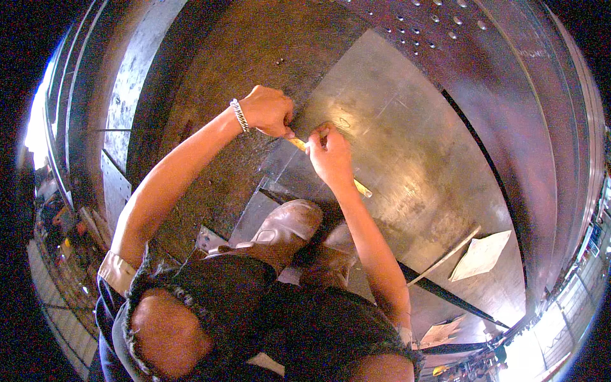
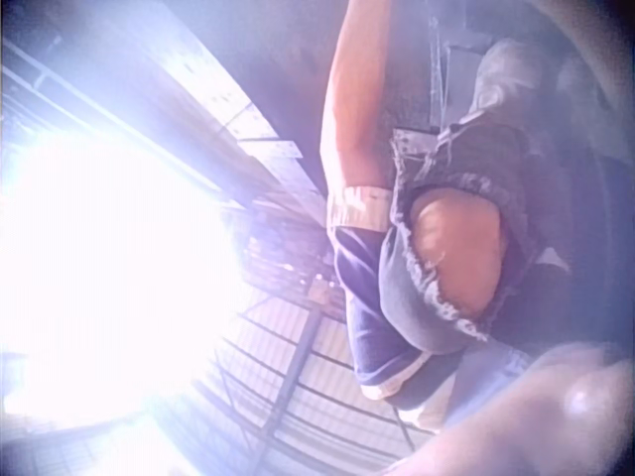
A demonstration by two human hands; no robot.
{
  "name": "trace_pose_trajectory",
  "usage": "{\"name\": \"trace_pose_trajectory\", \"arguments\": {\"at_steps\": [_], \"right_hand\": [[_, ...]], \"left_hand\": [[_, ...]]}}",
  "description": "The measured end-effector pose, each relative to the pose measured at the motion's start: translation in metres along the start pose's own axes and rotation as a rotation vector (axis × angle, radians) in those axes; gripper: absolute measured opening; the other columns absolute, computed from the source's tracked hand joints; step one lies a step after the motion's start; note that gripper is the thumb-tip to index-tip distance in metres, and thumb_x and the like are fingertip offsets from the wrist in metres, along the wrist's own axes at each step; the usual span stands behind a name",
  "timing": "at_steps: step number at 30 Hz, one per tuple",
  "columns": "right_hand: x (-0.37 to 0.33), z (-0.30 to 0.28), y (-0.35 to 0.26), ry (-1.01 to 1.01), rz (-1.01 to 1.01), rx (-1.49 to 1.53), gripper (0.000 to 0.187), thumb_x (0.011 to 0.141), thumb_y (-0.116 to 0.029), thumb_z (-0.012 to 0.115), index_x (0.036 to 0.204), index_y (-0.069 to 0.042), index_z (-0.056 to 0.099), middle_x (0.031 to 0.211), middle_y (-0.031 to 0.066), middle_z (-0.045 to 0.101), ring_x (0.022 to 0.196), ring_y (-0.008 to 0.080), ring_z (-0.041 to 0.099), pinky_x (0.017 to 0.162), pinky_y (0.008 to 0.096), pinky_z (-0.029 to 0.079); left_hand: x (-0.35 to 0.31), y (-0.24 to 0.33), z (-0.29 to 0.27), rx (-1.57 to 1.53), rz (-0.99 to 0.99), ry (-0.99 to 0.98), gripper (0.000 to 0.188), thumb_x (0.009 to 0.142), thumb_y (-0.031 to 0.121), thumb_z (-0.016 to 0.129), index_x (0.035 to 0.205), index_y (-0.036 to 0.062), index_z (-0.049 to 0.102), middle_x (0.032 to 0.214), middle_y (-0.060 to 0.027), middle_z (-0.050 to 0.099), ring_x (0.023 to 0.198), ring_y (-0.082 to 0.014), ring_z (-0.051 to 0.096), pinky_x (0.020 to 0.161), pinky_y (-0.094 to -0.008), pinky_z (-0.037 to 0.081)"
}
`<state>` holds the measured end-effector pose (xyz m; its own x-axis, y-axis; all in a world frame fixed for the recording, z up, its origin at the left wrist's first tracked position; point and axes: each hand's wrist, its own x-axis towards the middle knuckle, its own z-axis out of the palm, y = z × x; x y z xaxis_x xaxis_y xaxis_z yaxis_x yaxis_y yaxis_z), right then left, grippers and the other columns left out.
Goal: The person measures a large metal sheet using a tape measure and marks it with a white marker. They then use a metal square to draw straight lines on the sheet, creating a rectangular outline.
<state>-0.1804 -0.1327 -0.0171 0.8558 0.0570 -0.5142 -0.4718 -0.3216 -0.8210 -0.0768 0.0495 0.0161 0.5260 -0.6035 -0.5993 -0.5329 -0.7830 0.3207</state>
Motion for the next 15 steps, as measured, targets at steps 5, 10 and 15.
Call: {"name": "trace_pose_trajectory", "arguments": {"at_steps": [5, 10, 15], "right_hand": [[-0.002, 0.001, -0.004, 0.076, -0.085, -0.146, 0.017, 0.09, -0.016, 0.061, 0.087, 0.0, 0.057, 0.069, 0.0185, 0.067, 0.065, 0.0323, 0.068, 0.062, 0.0413, 0.052], [-0.002, 0.006, -0.001, 0.126, -0.129, -0.225, 0.017, 0.092, -0.012, 0.056, 0.081, 0.0, 0.059, 0.064, 0.0097, 0.067, 0.06, 0.0181, 0.067, 0.058, 0.0316, 0.05], [0.002, 0.006, 0.006, 0.139, -0.161, -0.206, 0.017, 0.085, -0.014, 0.064, 0.084, 0.001, 0.056, 0.069, 0.0222, 0.063, 0.065, 0.0386, 0.066, 0.058, 0.0453, 0.05]], "left_hand": [[0.002, -0.003, 0.005, 0.005, 0.038, 0.047, 0.042, 0.067, 0.053, 0.074, 0.077, 0.0122, 0.075, 0.071, -0.0142, 0.069, 0.074, -0.0357, 0.068, 0.061, -0.0476, 0.053], [0.002, 0.0, -0.001, 0.007, 0.014, -0.021, 0.041, 0.068, 0.051, 0.073, 0.075, 0.0115, 0.074, 0.07, -0.0139, 0.069, 0.072, -0.0354, 0.068, 0.059, -0.048, 0.052], [0.001, 0.0, -0.001, -0.002, 0.011, 0.003, 0.039, 0.068, 0.051, 0.072, 0.076, 0.0121, 0.074, 0.071, -0.0135, 0.069, 0.072, -0.0352, 0.068, 0.059, -0.0476, 0.052]]}}
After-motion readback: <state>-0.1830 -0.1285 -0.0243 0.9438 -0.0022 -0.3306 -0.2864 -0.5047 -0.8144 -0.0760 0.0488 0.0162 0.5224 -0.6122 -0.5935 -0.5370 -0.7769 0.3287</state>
